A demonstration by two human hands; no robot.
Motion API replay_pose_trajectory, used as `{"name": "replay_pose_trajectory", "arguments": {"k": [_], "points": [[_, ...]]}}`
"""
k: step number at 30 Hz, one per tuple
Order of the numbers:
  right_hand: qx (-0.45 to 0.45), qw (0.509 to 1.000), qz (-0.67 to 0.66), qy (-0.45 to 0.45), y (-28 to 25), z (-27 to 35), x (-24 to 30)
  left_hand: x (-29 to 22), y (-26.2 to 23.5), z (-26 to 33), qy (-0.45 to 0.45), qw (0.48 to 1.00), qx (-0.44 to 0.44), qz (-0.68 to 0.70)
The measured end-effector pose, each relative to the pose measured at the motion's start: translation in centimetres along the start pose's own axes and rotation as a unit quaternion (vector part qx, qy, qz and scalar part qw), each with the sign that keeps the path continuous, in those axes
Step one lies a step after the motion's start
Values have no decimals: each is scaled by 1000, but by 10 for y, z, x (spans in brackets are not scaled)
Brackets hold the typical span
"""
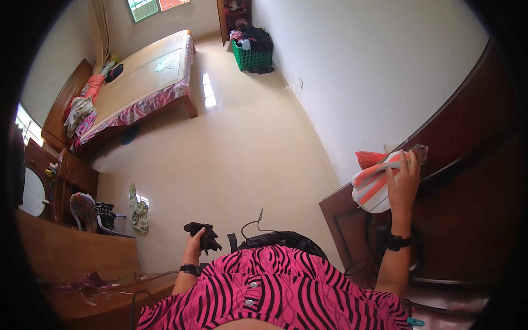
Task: The person wipes down the seat, tank, and body of a motorcycle with a cloth, then uses the same cloth to wipe the top of a portable cooler, and finally rinses the cloth in a bucket of water.
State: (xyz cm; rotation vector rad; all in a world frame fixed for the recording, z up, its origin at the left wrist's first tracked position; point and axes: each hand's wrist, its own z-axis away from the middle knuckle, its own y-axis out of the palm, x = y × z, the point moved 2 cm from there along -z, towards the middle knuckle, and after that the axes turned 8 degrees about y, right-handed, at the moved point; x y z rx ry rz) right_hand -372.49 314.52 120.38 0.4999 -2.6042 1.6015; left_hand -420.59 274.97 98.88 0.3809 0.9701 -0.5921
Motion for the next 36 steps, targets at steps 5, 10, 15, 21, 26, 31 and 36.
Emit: {"name": "replay_pose_trajectory", "arguments": {"k": [5, 10, 15, 21, 26, 31, 36], "points": [[23, 997, -78, 11, 5, 10, -1, 9, -12, 10, -40, 999, 6, 8], [279, 958, -47, 33, 66, 84, -10, 67, -79, -1, -88, 993, -79, -31], [410, 909, -40, 63, 95, 100, -8, 85, -99, 17, -45, 987, -145, -54], [456, 890, -14, 12, 184, 160, -56, 108, -130, 19, -20, 983, -182, -26], [613, 789, -44, -5, 250, 209, -53, 117, -123, 25, 20, 969, -246, -28], [649, 749, -6, -135, 380, 203, -42, 171, -132, 44, 21, 936, -349, -29], [500, 687, 92, -520, 535, 125, 7, 192, -122, 73, -67, 894, -440, -59]]}}
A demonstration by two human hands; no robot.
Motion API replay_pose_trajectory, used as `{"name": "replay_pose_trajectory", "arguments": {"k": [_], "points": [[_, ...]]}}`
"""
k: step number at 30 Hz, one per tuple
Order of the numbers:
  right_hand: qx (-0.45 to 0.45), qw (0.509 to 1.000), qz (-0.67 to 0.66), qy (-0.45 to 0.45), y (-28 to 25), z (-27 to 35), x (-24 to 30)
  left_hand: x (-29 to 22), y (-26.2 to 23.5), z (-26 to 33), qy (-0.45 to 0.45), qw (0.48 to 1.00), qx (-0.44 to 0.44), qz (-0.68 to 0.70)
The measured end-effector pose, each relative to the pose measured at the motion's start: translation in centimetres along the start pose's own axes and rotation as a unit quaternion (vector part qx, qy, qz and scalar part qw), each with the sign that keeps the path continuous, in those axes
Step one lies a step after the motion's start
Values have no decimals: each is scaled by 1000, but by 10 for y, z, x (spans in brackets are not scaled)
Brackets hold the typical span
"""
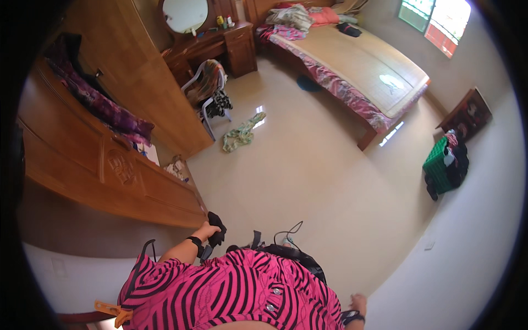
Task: The person wipes down the seat, tank, and body of a motorcycle with a cloth, then uses the same cloth to wipe the top of a portable cooler, and finally rinses the cloth in a bucket of water.
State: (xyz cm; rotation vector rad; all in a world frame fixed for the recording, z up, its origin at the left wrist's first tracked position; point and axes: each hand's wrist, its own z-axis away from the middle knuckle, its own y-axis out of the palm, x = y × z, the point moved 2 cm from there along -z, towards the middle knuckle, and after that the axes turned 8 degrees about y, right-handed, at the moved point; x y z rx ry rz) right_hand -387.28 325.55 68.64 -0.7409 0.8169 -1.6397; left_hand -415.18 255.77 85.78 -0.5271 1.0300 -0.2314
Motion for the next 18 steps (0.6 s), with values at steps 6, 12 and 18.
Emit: {"name": "replay_pose_trajectory", "arguments": {"k": [6, 12, 18], "points": [[-295, 928, -207, 95, -203, -165, -70, 9, 0, -13, 6, 998, -32, 62], [-219, 944, -236, -66, -448, -202, 133, 39, -11, 35, -67, 984, -102, 126], [-67, 977, -97, -179, -512, -218, 229, 49, -28, 33, -126, 952, -154, 232]]}}
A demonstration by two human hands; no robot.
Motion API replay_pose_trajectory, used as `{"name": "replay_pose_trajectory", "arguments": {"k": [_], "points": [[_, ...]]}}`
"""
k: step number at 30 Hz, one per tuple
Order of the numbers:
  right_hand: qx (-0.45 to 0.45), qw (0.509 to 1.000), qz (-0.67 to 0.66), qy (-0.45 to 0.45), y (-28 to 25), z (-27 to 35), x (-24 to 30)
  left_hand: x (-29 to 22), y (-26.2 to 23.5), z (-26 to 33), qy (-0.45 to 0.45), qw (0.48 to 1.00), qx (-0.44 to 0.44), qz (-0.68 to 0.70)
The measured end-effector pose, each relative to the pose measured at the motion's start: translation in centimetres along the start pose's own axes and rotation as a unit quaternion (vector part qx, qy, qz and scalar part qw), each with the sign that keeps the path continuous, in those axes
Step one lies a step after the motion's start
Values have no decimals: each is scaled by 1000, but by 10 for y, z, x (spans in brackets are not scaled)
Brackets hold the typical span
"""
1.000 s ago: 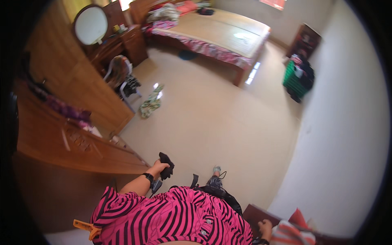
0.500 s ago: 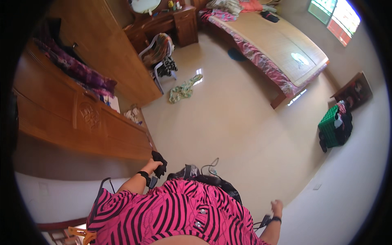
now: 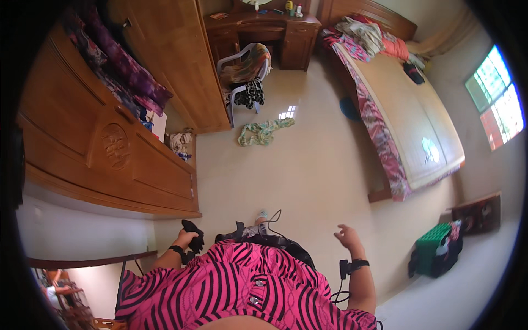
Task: The person wipes down the seat, tank, and body of a motorcycle with a cloth, then uses the same cloth to wipe the top of a portable cooler, and finally rinses the cloth in a bucket of water.
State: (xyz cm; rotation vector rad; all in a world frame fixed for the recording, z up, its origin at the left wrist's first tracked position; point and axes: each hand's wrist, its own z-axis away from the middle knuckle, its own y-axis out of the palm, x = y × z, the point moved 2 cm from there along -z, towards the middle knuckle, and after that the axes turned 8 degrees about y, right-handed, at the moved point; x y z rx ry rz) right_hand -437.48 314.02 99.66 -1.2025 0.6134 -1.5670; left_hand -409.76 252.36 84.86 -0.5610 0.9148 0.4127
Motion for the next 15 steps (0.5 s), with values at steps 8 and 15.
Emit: {"name": "replay_pose_trajectory", "arguments": {"k": [8, 15], "points": [[21, 988, -58, 145, -65, -22, 5, -92, 9, -49, -61, 989, 75, -112], [213, 953, -121, 178, -132, -121, 32, -256, 75, -103, 34, 995, 46, -78]]}}
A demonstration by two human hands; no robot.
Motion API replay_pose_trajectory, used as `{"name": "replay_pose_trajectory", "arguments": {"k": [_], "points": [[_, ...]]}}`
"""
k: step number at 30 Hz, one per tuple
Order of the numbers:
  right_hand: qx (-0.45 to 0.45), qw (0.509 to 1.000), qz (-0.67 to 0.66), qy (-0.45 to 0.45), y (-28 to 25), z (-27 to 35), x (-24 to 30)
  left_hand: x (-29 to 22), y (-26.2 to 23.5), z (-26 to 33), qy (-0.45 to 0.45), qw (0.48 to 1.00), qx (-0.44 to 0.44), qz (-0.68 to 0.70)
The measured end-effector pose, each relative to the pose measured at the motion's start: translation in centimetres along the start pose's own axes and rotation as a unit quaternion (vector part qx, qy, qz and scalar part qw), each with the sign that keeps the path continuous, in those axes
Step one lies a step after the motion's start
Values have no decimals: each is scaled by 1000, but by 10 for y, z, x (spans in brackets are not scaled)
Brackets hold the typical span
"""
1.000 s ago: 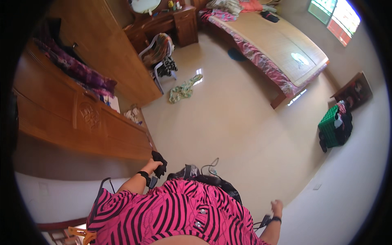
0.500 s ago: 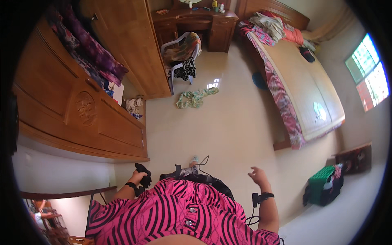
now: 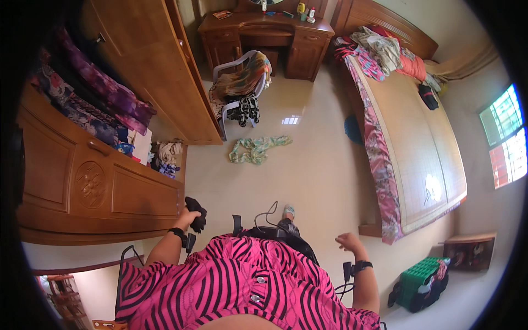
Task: The person wipes down the seat, tank, and body of a motorcycle with a cloth, then uses the same cloth to wipe the top of a portable cooler, and finally rinses the cloth in a bucket of water.
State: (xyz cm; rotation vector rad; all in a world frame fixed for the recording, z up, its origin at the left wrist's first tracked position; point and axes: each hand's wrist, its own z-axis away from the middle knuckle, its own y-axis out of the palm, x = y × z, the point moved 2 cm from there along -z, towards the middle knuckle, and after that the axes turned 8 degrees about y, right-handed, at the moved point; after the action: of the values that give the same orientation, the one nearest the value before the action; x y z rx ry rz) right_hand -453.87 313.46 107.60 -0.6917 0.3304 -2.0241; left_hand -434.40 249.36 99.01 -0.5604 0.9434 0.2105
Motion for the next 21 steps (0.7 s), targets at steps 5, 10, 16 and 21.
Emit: {"name": "replay_pose_trajectory", "arguments": {"k": [5, 10, 16, 21], "points": [[-23, 988, 69, -135, -139, -81, 119, -44, 37, -13, -8, 996, -82, 24], [-72, 941, 206, -260, -253, -172, 278, -39, 80, -6, -27, 989, -144, 31], [40, 959, 57, -274, -246, -211, 488, -16, 100, 48, -109, 961, -218, 129], [86, 961, -42, -258, -211, -240, 606, 6, 109, 54, -212, 923, -279, 157]]}}
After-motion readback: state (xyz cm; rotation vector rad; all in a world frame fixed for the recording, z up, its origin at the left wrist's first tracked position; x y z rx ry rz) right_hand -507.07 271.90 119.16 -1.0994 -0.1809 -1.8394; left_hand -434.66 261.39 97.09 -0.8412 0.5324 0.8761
